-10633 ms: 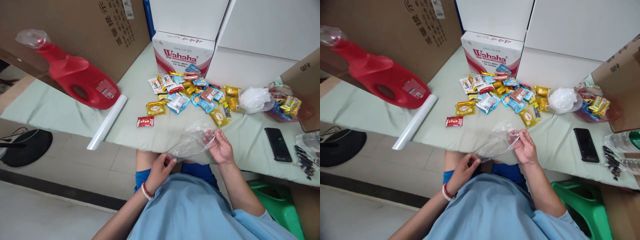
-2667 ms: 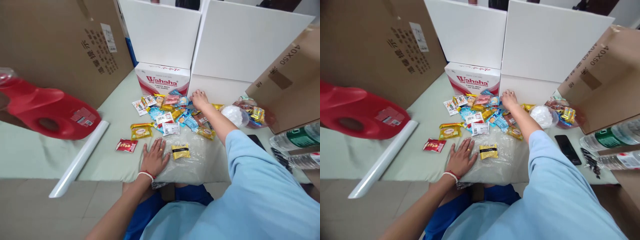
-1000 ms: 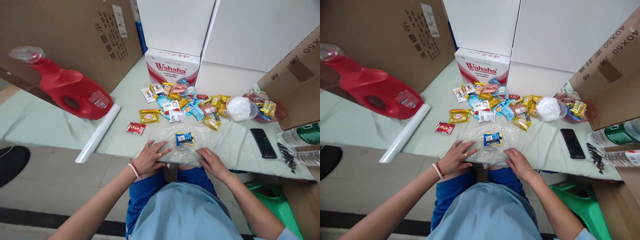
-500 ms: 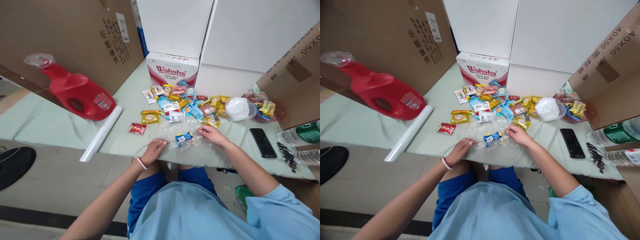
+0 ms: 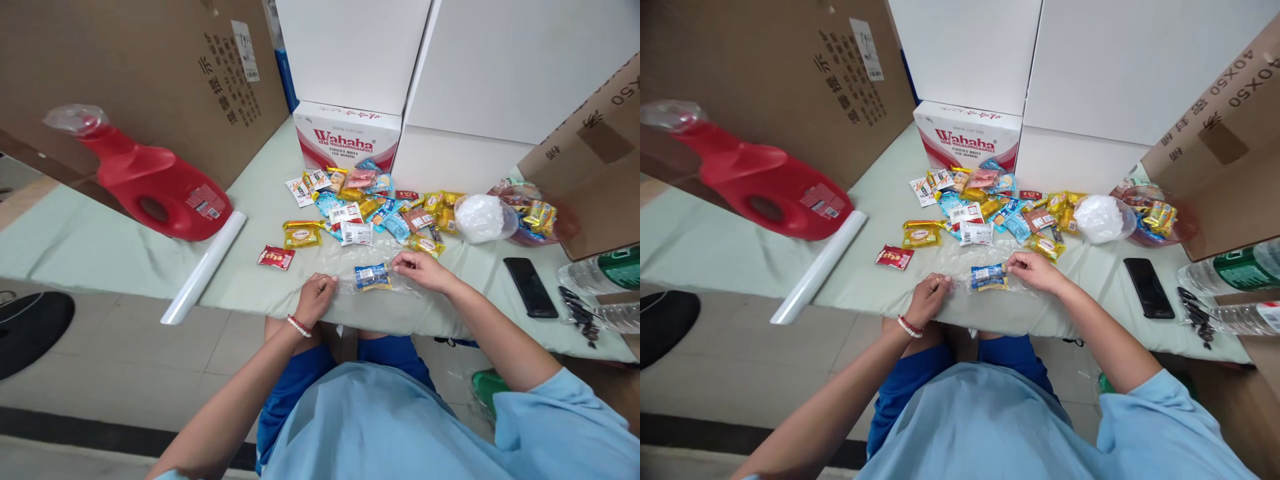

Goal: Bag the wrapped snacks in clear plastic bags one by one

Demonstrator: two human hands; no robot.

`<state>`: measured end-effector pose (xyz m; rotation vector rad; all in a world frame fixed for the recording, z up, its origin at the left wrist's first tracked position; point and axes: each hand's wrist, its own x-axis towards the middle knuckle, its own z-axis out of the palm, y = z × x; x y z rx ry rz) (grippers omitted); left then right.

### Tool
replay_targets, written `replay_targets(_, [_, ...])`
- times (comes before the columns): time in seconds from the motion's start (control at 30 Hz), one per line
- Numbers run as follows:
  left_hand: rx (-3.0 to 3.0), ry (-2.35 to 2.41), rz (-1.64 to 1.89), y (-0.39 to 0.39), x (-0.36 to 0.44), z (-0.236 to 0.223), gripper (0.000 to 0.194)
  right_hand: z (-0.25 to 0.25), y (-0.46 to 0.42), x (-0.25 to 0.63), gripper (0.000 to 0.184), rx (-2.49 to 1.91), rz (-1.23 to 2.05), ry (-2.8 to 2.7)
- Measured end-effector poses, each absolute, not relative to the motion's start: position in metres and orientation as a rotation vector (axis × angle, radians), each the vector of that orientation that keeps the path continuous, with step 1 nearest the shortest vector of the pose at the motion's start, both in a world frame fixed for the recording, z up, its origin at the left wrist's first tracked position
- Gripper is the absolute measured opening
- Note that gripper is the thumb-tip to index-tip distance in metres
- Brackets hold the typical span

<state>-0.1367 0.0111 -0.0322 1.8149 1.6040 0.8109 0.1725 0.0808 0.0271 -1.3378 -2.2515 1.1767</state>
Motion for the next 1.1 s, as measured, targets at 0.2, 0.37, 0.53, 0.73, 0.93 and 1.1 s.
replay_targets(0.2, [1.639, 2.215, 0.933, 0.015, -0.126, -0.022, 0.045, 0.039, 0.115, 0.16, 0.028, -1.739, 0.464, -2.524])
replay_targets(0.37, [2.075, 2.169, 1.025, -0.013, -0.109, -0.002, 0.029, 0.037, 0.136, 0.134, 0.034, -1.494, 0.318, -2.728])
replay_targets(0.53, [2.422, 1.72, 0.494, -0.007, -0.082, 0.01, 0.037, 0.023, 0.152, 0.112, 0.047, -1.667, 0.472, -2.76])
replay_targets(0.73, [2.148, 2.038, 0.565, 0.019, -0.074, 0.011, 0.028, 0.034, 0.159, 0.117, 0.016, -1.583, 0.657, -2.798])
replay_targets(0.93, [1.954, 2.07, 0.649, 0.024, -0.067, -0.008, 0.013, 0.054, 0.119, 0.121, 0.027, -1.115, 0.373, -2.916])
replay_targets(1.1, [1.5, 2.005, 0.923, 0.039, -0.081, -0.02, 0.045, 0.047, 0.071, 0.121, 0.044, -0.879, 0.349, -3.126])
